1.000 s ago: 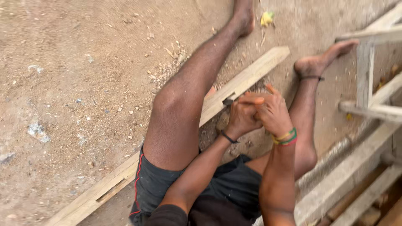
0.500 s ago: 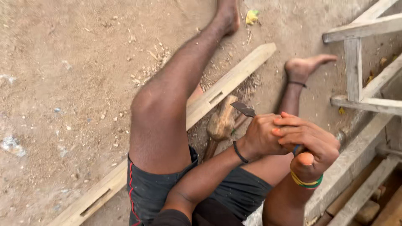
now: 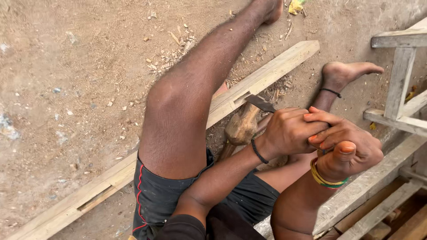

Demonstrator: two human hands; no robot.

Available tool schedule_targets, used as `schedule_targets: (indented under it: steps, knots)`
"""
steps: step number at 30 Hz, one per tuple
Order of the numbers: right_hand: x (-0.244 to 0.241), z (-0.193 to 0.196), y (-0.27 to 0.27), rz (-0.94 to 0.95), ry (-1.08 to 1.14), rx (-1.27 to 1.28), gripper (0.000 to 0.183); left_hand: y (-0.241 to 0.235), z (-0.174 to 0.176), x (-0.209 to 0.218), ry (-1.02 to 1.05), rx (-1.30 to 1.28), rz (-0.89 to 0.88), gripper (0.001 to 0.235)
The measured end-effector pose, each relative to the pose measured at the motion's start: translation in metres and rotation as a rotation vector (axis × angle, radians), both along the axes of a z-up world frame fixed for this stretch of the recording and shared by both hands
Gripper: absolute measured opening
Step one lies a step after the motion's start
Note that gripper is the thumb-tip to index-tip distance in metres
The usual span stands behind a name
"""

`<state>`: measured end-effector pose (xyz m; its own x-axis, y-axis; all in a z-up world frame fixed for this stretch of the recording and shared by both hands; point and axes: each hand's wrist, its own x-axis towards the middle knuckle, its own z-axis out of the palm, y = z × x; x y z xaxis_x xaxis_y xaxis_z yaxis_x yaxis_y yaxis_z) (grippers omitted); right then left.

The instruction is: The person sits on the ground and uses a wooden mallet to strike a chisel, carving a rectangular notch into a piece of lumber. The person repeatedly positions the chisel and strikes it to remove wood chips and deepen the cut.

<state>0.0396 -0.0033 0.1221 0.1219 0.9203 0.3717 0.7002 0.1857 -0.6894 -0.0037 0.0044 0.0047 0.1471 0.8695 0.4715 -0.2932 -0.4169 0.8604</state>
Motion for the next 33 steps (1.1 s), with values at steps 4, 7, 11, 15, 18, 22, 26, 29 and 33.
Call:
schedule_targets:
  steps: [4, 7, 11, 15, 18, 22, 26, 29, 33]
  knots:
    - [0.001, 0.001, 0.005, 0.042, 0.052, -0.02, 0.076, 0.003, 0.004, -0.002, 0.05, -0.034, 0.035, 0.019]
    - [0.011, -0.009, 0.006, 0.028, 0.096, -0.03, 0.072, 0.004, 0.0, -0.003, 0.076, -0.046, 0.02, 0.018]
    - [0.013, -0.009, 0.013, 0.06, 0.107, -0.11, 0.069, 0.009, -0.001, -0.002, 0.098, -0.072, 0.033, 0.017]
    - [0.006, 0.008, 0.029, 0.069, -0.034, -0.306, 0.068, 0.013, -0.003, -0.001, 0.074, -0.162, 0.01, 0.028]
    - [-0.003, 0.022, 0.045, 0.071, -0.216, -0.47, 0.06, 0.019, -0.002, -0.005, 0.089, -0.213, 0.012, 0.033]
    - [-0.005, 0.052, 0.056, 0.054, -0.418, -0.498, 0.058, 0.027, 0.004, -0.014, 0.049, -0.252, -0.029, 0.036]
    - [-0.009, 0.073, 0.048, 0.115, -0.409, -0.444, 0.066, 0.024, 0.004, -0.011, 0.062, -0.222, -0.068, 0.029]
    - [-0.006, 0.047, 0.052, 0.166, -0.372, -0.467, 0.074, 0.023, -0.004, 0.001, 0.015, -0.228, -0.095, 0.027]
    - [-0.007, 0.012, 0.055, 0.2, -0.418, -0.497, 0.087, 0.019, -0.022, 0.005, 0.156, -0.245, -0.016, 0.029]
